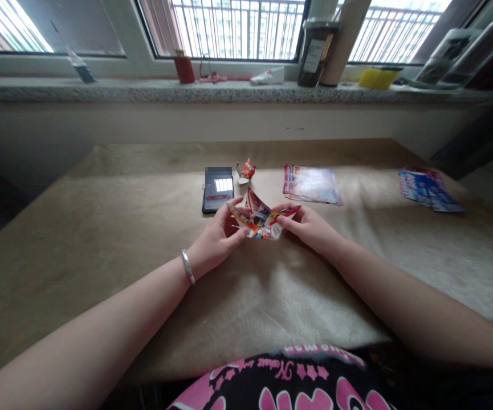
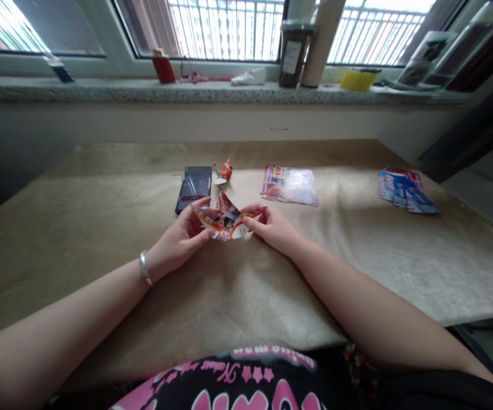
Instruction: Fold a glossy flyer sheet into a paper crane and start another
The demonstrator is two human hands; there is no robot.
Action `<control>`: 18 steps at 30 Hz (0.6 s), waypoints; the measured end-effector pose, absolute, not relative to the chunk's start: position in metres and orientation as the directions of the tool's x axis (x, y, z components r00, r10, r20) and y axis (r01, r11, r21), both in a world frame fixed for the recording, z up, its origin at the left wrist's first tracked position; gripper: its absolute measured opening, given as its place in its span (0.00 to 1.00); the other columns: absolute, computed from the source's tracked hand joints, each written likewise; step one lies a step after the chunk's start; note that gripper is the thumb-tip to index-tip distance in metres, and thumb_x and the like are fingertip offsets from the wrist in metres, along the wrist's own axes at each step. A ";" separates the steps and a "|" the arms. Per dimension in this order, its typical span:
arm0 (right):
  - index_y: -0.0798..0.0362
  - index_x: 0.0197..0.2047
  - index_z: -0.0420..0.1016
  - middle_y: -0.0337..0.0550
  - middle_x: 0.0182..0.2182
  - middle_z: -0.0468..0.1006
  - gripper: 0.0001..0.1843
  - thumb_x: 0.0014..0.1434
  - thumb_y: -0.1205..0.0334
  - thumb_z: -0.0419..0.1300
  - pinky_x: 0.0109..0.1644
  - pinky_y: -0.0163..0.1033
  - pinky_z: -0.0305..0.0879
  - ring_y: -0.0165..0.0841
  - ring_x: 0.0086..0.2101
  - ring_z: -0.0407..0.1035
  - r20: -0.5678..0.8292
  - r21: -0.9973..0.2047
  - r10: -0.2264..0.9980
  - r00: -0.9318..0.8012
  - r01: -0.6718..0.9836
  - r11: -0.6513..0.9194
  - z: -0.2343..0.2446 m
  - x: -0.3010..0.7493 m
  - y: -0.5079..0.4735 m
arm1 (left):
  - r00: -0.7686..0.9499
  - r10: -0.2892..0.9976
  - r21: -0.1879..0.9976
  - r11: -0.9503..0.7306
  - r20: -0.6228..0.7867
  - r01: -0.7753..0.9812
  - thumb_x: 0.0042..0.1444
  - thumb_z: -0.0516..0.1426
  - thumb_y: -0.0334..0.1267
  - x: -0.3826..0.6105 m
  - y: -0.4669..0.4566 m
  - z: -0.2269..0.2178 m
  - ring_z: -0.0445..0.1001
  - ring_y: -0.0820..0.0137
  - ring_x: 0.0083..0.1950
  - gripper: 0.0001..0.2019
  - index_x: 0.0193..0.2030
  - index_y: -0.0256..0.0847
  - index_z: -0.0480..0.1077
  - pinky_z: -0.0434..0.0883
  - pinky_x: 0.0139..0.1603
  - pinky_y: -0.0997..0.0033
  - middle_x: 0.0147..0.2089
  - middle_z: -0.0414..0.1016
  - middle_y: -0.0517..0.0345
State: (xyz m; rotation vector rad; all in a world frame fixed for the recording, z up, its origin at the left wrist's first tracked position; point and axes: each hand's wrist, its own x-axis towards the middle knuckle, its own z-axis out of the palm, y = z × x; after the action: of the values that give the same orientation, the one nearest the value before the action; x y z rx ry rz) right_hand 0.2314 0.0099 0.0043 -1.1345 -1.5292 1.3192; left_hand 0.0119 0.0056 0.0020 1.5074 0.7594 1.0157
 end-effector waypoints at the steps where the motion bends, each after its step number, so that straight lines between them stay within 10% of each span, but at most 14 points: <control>1: 0.52 0.43 0.68 0.41 0.36 0.77 0.18 0.50 0.55 0.63 0.37 0.36 0.66 0.31 0.34 0.70 0.017 -0.998 0.963 -0.270 0.054 0.033 0.005 0.231 0.010 | 0.419 0.887 0.981 -0.173 0.194 -0.087 0.53 0.59 0.37 0.012 0.006 0.002 0.69 0.64 0.52 0.30 0.60 0.42 0.50 0.69 0.50 0.65 0.53 0.66 0.48; 9: 0.50 0.45 0.69 0.42 0.42 0.77 0.23 0.45 0.56 0.67 0.52 0.43 0.63 0.35 0.44 0.70 0.058 -0.970 0.915 -0.399 -0.238 -0.043 0.006 0.220 0.008 | 0.408 0.895 0.983 -0.152 0.183 -0.107 0.54 0.59 0.42 0.015 0.004 0.004 0.67 0.63 0.55 0.30 0.60 0.41 0.51 0.67 0.54 0.62 0.55 0.65 0.46; 18: 0.53 0.36 0.68 0.39 0.29 0.76 0.20 0.45 0.49 0.64 0.24 0.32 0.66 0.29 0.27 0.69 -0.061 -0.996 0.975 -0.214 -0.052 -0.074 0.007 0.216 0.005 | 0.474 0.872 0.984 -0.052 0.127 -0.168 0.49 0.62 0.37 0.016 0.001 0.008 0.69 0.63 0.52 0.32 0.60 0.42 0.53 0.67 0.54 0.62 0.53 0.67 0.48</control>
State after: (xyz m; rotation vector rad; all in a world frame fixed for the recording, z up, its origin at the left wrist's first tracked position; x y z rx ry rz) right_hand 0.2159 0.0052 0.0067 -1.1050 -1.2862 1.4447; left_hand 0.0157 0.0013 0.0081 1.3619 0.6824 0.9615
